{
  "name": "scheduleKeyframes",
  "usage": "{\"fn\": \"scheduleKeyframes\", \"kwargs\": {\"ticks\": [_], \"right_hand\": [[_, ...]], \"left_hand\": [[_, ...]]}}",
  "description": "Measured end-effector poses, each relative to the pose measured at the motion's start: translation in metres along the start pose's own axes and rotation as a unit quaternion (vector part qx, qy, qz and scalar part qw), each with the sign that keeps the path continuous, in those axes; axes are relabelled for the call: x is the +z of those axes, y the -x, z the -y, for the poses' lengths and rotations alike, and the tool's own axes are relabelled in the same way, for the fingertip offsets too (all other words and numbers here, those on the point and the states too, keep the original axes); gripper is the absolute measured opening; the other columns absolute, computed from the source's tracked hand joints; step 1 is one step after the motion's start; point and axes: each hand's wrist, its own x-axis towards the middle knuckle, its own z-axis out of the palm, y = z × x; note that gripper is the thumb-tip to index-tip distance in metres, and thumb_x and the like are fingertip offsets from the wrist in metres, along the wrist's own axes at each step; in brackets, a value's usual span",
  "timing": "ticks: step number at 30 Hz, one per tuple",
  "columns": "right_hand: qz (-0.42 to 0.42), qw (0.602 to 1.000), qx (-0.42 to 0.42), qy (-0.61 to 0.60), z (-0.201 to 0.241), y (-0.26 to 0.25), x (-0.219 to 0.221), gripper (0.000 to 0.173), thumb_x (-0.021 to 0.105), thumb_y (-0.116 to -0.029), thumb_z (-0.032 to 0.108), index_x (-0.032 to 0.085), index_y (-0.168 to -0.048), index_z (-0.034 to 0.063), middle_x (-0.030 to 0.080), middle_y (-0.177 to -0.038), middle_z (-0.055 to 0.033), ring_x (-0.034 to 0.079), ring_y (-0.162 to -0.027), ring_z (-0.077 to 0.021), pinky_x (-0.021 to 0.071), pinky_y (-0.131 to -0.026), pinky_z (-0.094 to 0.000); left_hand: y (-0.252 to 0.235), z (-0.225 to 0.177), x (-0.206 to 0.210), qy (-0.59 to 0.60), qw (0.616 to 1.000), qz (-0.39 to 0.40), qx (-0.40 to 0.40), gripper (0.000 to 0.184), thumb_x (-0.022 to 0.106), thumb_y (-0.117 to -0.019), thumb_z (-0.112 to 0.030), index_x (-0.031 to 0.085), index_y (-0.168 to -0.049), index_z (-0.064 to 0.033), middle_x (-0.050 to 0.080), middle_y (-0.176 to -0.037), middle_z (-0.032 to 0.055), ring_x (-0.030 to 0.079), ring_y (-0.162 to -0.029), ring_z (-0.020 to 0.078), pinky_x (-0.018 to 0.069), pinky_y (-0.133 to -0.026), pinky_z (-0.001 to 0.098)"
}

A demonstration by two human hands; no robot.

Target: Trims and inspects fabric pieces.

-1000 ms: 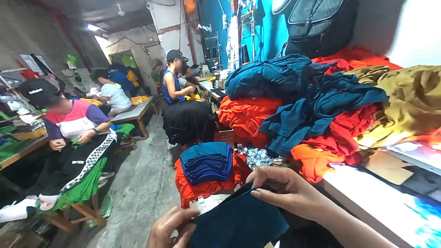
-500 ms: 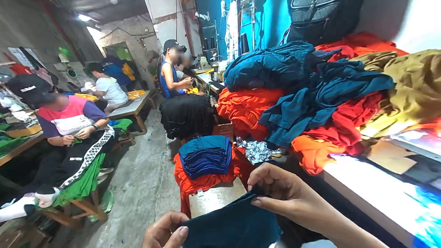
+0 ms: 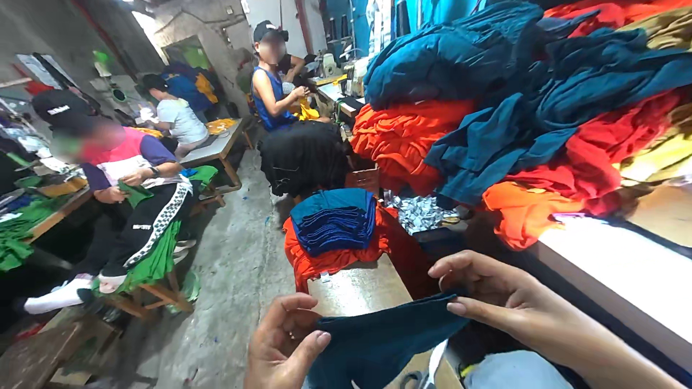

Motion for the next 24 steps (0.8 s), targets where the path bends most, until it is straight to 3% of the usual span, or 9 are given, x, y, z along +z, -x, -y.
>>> {"fn": "scheduleKeyframes", "kwargs": {"ticks": [2,3,6,10,14,17,20,24], "right_hand": [[0.047,0.994,0.026,0.09,-0.001,0.003,-0.008,0.036,0.066,-0.0951,0.03,0.064,-0.131,0.0252,0.068,-0.093,0.009,0.065,-0.083,-0.0003,0.055,-0.073,-0.0148],[0.059,0.989,0.03,0.129,-0.003,0.004,-0.01,0.033,0.064,-0.0961,0.032,0.066,-0.128,0.0249,0.067,-0.093,0.0099,0.064,-0.082,0.0006,0.0543,-0.072,-0.0145],[0.041,0.985,0.015,0.165,-0.007,0.006,-0.009,0.016,0.066,-0.0935,0.034,0.074,-0.102,0.0239,0.065,-0.092,0.0125,0.062,-0.083,0.0045,0.0532,-0.07,-0.0112],[-0.019,0.999,0.035,0.013,-0.001,0.007,0.005,0.013,0.071,-0.0929,0.034,0.075,-0.101,0.0244,0.073,-0.098,0.0085,0.068,-0.091,-0.0018,0.0569,-0.078,-0.0167],[-0.118,0.973,0.129,-0.153,0.007,0.01,0.032,0.007,0.077,-0.0882,0.025,0.075,-0.093,0.0215,0.072,-0.087,0.0064,0.067,-0.079,-0.0005,0.0569,-0.072,-0.018],[-0.153,0.94,0.187,-0.243,0.008,0.014,0.04,0.016,0.074,-0.0867,0.007,0.072,-0.102,0.0133,0.073,-0.088,-0.0002,0.07,-0.08,-0.0058,0.06,-0.076,-0.0227],[-0.169,0.925,0.224,-0.257,0.004,0.024,0.043,0.028,0.071,-0.0862,0.002,0.064,-0.112,0.0112,0.073,-0.092,-0.003,0.072,-0.081,-0.0092,0.0614,-0.076,-0.0258],[-0.185,0.918,0.229,-0.264,-0.009,0.038,0.046,0.03,0.071,-0.0869,0.001,0.061,-0.113,0.0112,0.073,-0.094,-0.0012,0.072,-0.083,-0.0079,0.0611,-0.076,-0.025]], "left_hand": [[0.0,0.0,0.005,-0.01,1.0,-0.003,0.009,0.036,0.071,-0.0875,0.001,0.059,-0.121,-0.0068,0.074,-0.094,-0.005,0.072,-0.084,0.0054,0.061,-0.075,0.0236],[-0.001,0.0,0.006,-0.014,1.0,0.0,0.012,0.035,0.071,-0.0878,0.001,0.06,-0.121,-0.006,0.075,-0.094,-0.0049,0.072,-0.084,0.0051,0.0609,-0.076,0.0234],[-0.001,0.003,0.009,-0.016,1.0,0.005,0.019,0.029,0.071,-0.0887,-0.002,0.066,-0.117,-0.0055,0.075,-0.098,-0.0055,0.072,-0.087,0.0041,0.061,-0.078,0.0228],[-0.001,0.014,0.008,-0.001,1.0,-0.022,0.014,0.021,0.072,-0.0899,-0.006,0.072,-0.11,-0.0125,0.075,-0.101,-0.0063,0.071,-0.088,0.0029,0.0601,-0.078,0.0215],[-0.003,0.021,0.011,0.04,0.996,-0.069,-0.033,0.029,0.067,-0.0873,0.004,0.069,-0.109,-0.016,0.073,-0.093,-0.0078,0.069,-0.082,0.0028,0.0588,-0.074,0.0212],[-0.003,0.025,0.014,0.093,0.989,-0.068,-0.094,0.029,0.06,-0.0891,0.008,0.066,-0.109,-0.0122,0.074,-0.094,-0.004,0.071,-0.081,0.0049,0.0605,-0.072,0.0226],[0.002,0.033,0.012,0.131,0.978,-0.051,-0.152,0.026,0.057,-0.0934,0.006,0.067,-0.11,-0.0109,0.074,-0.099,-0.0008,0.072,-0.085,0.0073,0.0618,-0.074,0.025],[0.006,0.044,0.015,0.127,0.976,-0.03,-0.176,0.026,0.057,-0.0949,0.004,0.069,-0.11,-0.013,0.075,-0.099,0.0,0.073,-0.084,0.0066,0.0617,-0.073,0.0239]]}}
